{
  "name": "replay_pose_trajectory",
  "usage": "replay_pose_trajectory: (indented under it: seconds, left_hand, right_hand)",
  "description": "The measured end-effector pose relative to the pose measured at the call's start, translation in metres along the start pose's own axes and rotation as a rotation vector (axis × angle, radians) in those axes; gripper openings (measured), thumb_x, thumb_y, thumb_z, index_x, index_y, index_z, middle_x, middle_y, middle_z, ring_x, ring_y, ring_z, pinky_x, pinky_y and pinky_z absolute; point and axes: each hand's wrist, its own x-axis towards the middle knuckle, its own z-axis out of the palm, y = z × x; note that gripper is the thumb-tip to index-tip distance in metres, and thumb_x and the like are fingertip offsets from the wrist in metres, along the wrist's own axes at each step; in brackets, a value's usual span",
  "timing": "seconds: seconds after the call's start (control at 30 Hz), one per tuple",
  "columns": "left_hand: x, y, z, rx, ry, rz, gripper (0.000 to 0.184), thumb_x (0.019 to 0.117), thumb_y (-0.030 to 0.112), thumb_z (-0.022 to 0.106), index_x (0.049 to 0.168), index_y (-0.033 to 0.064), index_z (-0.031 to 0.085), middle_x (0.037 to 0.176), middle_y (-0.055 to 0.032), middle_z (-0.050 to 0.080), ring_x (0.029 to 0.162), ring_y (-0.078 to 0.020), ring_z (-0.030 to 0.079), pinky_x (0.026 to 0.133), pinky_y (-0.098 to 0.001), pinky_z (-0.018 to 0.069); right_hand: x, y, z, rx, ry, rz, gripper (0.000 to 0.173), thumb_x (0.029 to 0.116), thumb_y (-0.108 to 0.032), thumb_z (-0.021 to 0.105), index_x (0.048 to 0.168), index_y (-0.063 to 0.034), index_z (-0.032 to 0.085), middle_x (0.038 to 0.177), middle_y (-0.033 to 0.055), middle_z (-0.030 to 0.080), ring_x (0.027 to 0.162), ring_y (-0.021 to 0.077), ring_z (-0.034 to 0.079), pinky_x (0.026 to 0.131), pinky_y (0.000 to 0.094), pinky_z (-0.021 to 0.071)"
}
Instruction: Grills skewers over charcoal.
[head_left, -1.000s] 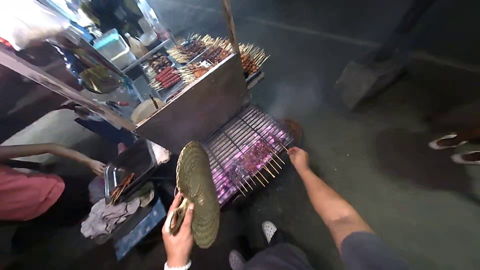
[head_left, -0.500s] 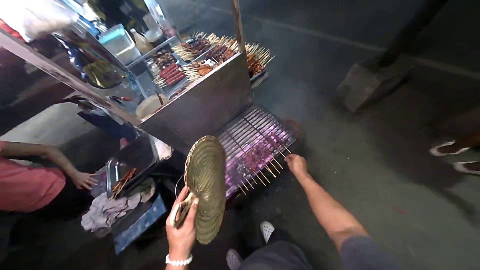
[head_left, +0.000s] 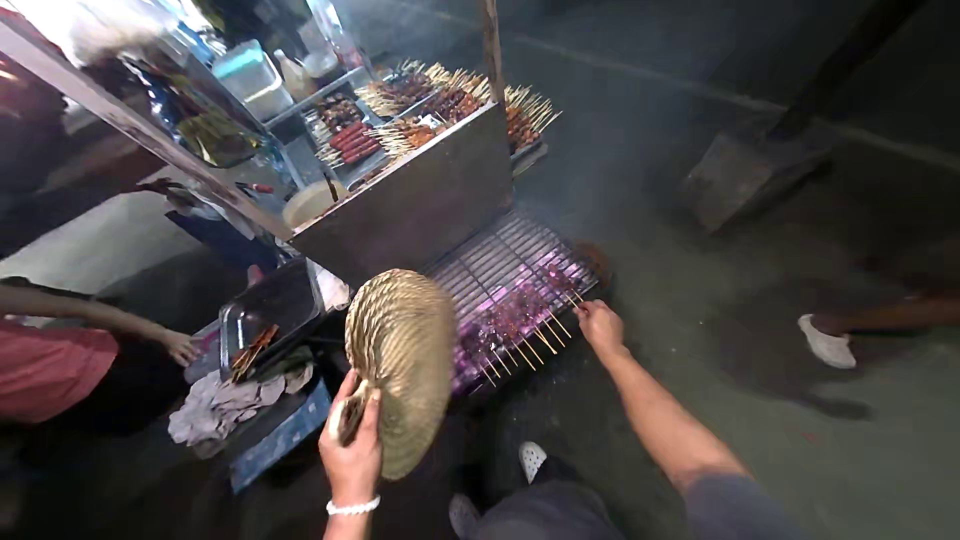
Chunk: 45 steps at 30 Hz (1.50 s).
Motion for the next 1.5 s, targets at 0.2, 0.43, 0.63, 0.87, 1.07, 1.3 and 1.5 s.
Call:
replay_pose_trajectory:
  seconds: [0.2, 0.43, 0.63, 0.87, 1.07, 1.3, 1.5]
  left_hand:
    - [-0.009, 0.002, 0.024, -0.196, -0.123, -0.155, 0.051, 0.0861, -0.004, 0.069, 0.135, -0.0096, 0.056, 0.133, -0.0134, 0.066, 0.117, -0.0118, 0.066, 0.101, -0.0271, 0.0547]
    - [-0.015, 0.006, 0.020, -0.166, -0.144, -0.143, 0.047, 0.0864, -0.005, 0.067, 0.133, -0.0072, 0.060, 0.133, -0.0115, 0.067, 0.117, -0.0115, 0.066, 0.102, -0.0260, 0.0541]
    - [-0.017, 0.002, 0.015, -0.040, -0.128, -0.045, 0.046, 0.0889, 0.001, 0.068, 0.134, -0.0048, 0.061, 0.133, -0.0123, 0.067, 0.120, -0.0115, 0.065, 0.105, -0.0258, 0.0518]
    - [-0.016, -0.013, 0.008, 0.147, -0.085, 0.010, 0.046, 0.0924, 0.006, 0.067, 0.137, -0.0019, 0.061, 0.134, -0.0143, 0.066, 0.122, -0.0133, 0.064, 0.106, -0.0271, 0.0501]
    - [-0.022, -0.006, 0.022, -0.145, -0.193, -0.188, 0.048, 0.0888, -0.002, 0.070, 0.136, -0.0050, 0.059, 0.132, -0.0123, 0.067, 0.117, -0.0116, 0.066, 0.102, -0.0274, 0.0540]
    - [-0.023, -0.006, 0.012, -0.091, -0.199, -0.108, 0.045, 0.0903, 0.001, 0.069, 0.135, -0.0008, 0.062, 0.133, -0.0098, 0.067, 0.120, -0.0126, 0.065, 0.106, -0.0287, 0.0524]
    - [-0.023, -0.018, 0.001, 0.263, -0.015, 0.057, 0.044, 0.0944, 0.009, 0.065, 0.138, 0.0015, 0.062, 0.132, -0.0138, 0.067, 0.122, -0.0163, 0.064, 0.107, -0.0309, 0.0495]
  right_hand:
    - [-0.018, -0.004, 0.021, 0.028, -0.166, 0.055, 0.026, 0.0983, -0.025, 0.067, 0.116, -0.0079, 0.074, 0.113, 0.0171, 0.074, 0.110, 0.0368, 0.069, 0.096, 0.0612, 0.0522]
    - [-0.013, 0.002, 0.013, -0.037, -0.100, 0.072, 0.029, 0.1046, -0.022, 0.053, 0.120, -0.0069, 0.072, 0.122, 0.0210, 0.071, 0.114, 0.0408, 0.068, 0.096, 0.0622, 0.0525]
    - [-0.008, 0.002, 0.011, -0.096, -0.085, 0.053, 0.031, 0.1067, -0.024, 0.050, 0.123, -0.0078, 0.071, 0.127, 0.0191, 0.069, 0.117, 0.0387, 0.067, 0.097, 0.0607, 0.0523]
    - [-0.031, -0.007, 0.015, 0.021, -0.095, -0.026, 0.036, 0.1031, -0.034, 0.062, 0.125, -0.0066, 0.071, 0.117, 0.0190, 0.073, 0.109, 0.0382, 0.070, 0.096, 0.0609, 0.0527]
    - [-0.037, -0.008, 0.036, 0.010, -0.224, 0.036, 0.026, 0.0991, -0.026, 0.068, 0.115, -0.0068, 0.074, 0.109, 0.0185, 0.075, 0.107, 0.0388, 0.070, 0.094, 0.0611, 0.0526]
    - [-0.026, -0.002, 0.019, -0.019, -0.119, 0.009, 0.032, 0.1057, -0.027, 0.055, 0.121, -0.0053, 0.073, 0.116, 0.0224, 0.073, 0.111, 0.0418, 0.069, 0.097, 0.0634, 0.0517]
    - [-0.036, -0.011, 0.012, -0.117, -0.043, 0.030, 0.034, 0.1053, -0.036, 0.056, 0.125, -0.0127, 0.072, 0.111, 0.0193, 0.075, 0.105, 0.0411, 0.071, 0.089, 0.0644, 0.0535]
